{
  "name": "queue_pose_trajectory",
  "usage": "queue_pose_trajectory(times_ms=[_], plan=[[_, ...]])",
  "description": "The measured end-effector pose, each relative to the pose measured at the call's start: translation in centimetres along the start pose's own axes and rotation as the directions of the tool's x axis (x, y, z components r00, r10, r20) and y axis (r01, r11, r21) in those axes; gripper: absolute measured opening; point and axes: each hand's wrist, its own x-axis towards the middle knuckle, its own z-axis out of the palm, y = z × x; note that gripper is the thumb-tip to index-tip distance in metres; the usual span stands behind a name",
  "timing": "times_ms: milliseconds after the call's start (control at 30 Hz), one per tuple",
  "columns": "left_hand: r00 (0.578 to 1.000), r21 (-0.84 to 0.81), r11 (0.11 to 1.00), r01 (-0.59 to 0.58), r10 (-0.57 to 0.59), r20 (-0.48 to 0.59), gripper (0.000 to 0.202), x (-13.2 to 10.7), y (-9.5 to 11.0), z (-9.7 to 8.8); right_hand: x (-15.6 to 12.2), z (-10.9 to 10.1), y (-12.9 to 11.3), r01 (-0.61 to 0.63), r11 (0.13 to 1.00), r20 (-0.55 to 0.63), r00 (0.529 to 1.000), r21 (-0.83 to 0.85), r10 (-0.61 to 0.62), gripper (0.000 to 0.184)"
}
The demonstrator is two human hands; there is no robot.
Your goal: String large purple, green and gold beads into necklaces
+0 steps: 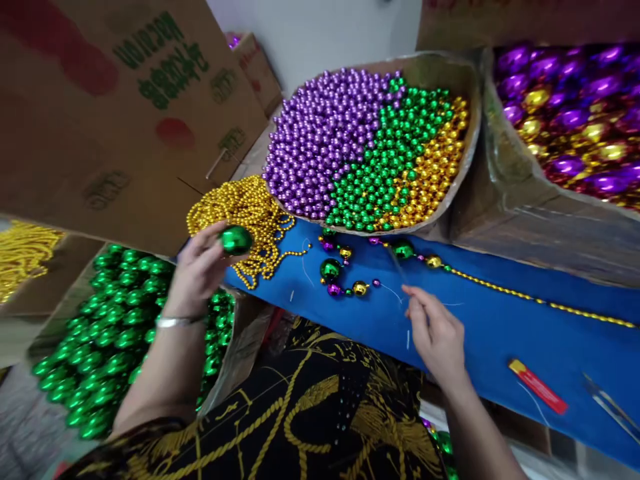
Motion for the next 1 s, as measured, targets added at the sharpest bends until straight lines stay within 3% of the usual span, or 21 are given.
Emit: queue_pose_trajectory(times_ms=[67,133,200,267,400,533,733,867,1000], plan=[[0.965,-0.361,0.916,0.174,-0.085,0.249,0.051,1.0,1.2,6.0,-0.4,0.7,-0.8,0.144,0.989,0.062,0.988,-0.038,-0.142,0.022],[0.885,-0.523,0.774,0.357,-0.101,0.454,0.052,1.5,1.6,10.8,-0.8,1.2,-1.4,0.236,0.971,0.082,0.969,-0.041,-0.232,0.023],[0.818,-0.577,0.662,0.479,-0.097,0.567,0.052,1.7,1.8,14.0,-1.2,1.4,-1.7,0.273,0.961,0.083,0.96,-0.045,-0.268,0.025],[0.773,-0.583,0.6,0.549,-0.097,0.628,0.051,1.6,1.9,15.8,-1.5,1.2,-1.7,0.27,0.961,0.065,0.962,-0.068,-0.266,0.027],[0.709,-0.561,0.548,0.621,-0.087,0.7,0.055,1.4,2.0,17.7,-1.9,0.7,-1.5,0.231,0.965,0.027,0.973,-0.125,-0.23,0.026],[0.71,-0.58,0.507,0.637,-0.094,0.698,0.052,1.0,1.4,18.9,-1.9,0.6,-1.3,0.225,0.962,0.005,0.974,-0.154,-0.227,0.026],[0.649,-0.543,0.419,0.727,-0.165,0.742,0.049,1.1,1.1,19.2,-1.7,0.9,-0.7,0.242,0.954,0.001,0.969,-0.179,-0.246,0.024],[0.645,-0.544,0.409,0.733,-0.163,0.746,0.051,1.3,1.3,19.0,-1.7,1.1,-0.5,0.237,0.954,0.006,0.971,-0.185,-0.24,0.024],[0.668,-0.546,0.469,0.695,-0.141,0.73,0.05,1.3,1.1,19.0,-1.6,1.0,-0.4,0.238,0.95,0.029,0.971,-0.203,-0.237,0.024]])
